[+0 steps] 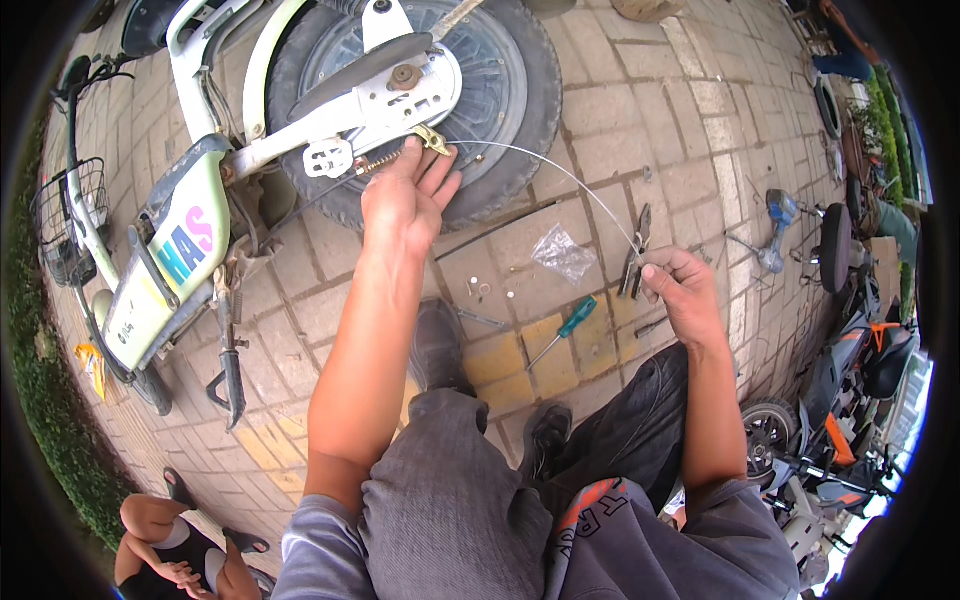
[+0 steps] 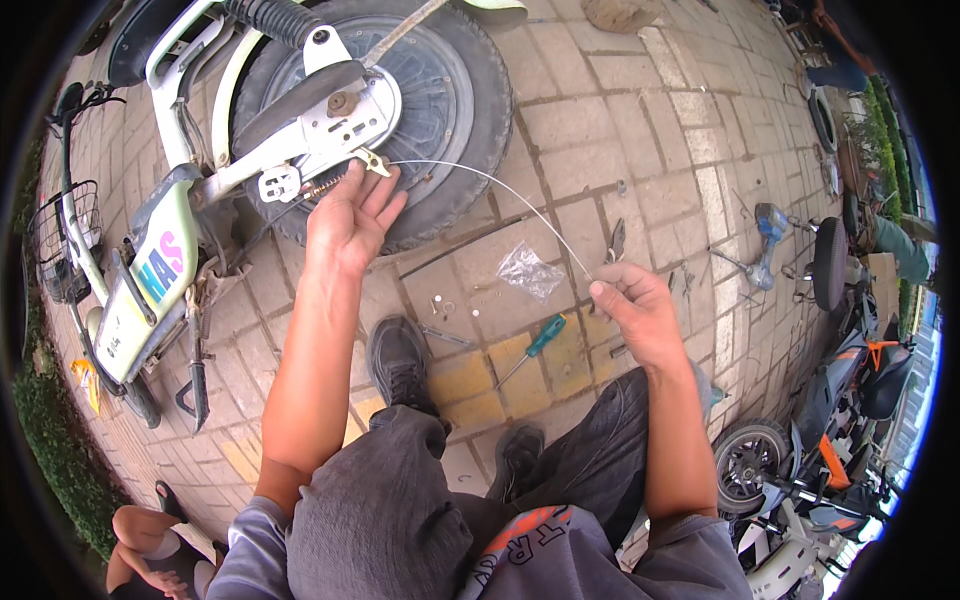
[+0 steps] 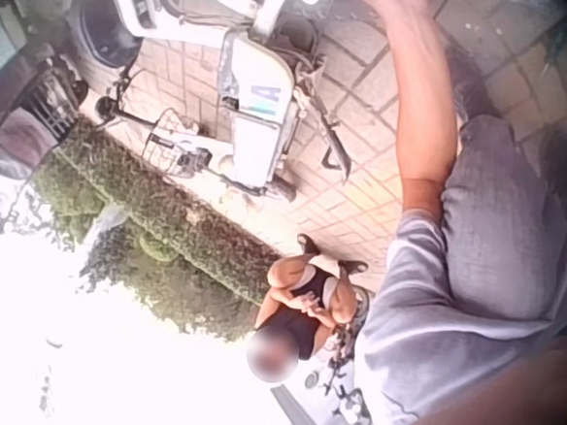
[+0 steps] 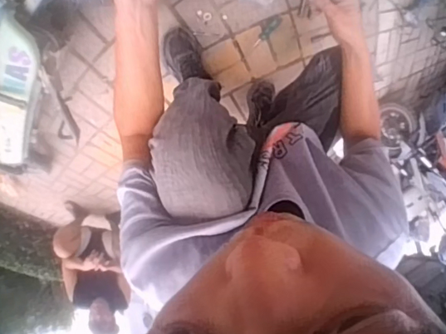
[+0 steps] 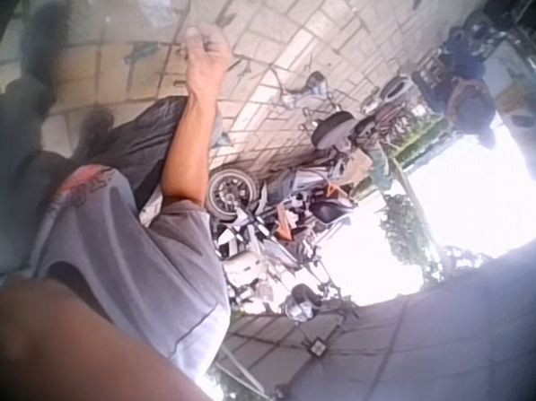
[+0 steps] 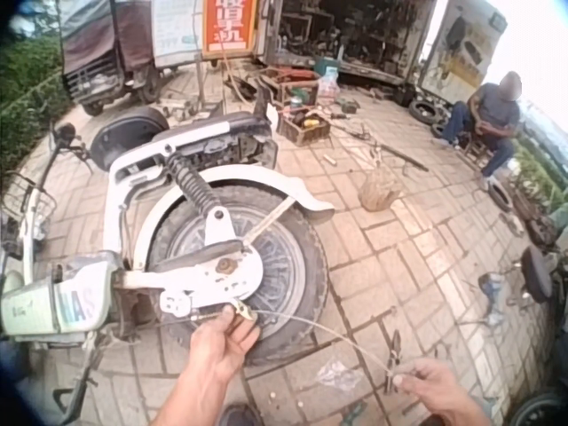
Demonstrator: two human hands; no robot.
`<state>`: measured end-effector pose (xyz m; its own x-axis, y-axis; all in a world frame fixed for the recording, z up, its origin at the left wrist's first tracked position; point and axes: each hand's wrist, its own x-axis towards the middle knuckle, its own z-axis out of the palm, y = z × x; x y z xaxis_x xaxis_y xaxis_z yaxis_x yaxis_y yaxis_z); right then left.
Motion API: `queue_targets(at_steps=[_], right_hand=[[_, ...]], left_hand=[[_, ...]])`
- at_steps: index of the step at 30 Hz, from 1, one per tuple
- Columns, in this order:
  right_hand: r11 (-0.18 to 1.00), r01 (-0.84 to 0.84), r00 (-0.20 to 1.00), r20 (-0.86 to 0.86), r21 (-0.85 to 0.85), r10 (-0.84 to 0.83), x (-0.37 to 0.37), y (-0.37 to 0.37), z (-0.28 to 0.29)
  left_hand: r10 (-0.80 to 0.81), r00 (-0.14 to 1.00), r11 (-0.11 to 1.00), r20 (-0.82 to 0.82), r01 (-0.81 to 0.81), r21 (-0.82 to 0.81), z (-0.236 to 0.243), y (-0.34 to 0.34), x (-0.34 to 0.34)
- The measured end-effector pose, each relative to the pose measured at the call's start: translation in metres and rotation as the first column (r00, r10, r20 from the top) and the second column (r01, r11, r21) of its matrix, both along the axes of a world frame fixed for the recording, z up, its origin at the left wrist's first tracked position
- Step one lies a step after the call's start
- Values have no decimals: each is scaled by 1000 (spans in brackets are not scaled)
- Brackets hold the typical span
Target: The person repairs an electric bicycle by adjusting the handlebar controls and installing a new brake cable on the rear wheel. They use pliers and a screwdriver to cut, thread, and secure the cable, then test the handlebar lever.
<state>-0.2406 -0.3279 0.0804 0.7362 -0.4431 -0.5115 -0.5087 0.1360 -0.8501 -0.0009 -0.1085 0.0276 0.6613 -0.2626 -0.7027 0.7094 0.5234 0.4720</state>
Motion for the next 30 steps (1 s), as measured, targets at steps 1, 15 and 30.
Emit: queue_targets(at_steps=[1,15,30], right_hand=[[1000,-14,1000,-7,1,14,0,1,0],[997,-57,998,-8,-43,57,-4,-3,0],[965,-134,984,-146,-226,102,-7,-18,-17]], left_hand=[[-10,1000,1000,2,10,25,0,-2,1],[74,997,995,1,-74,-62,-5,-3,-3],[133,989,978,61,-120,-172,-13,3,-11]])
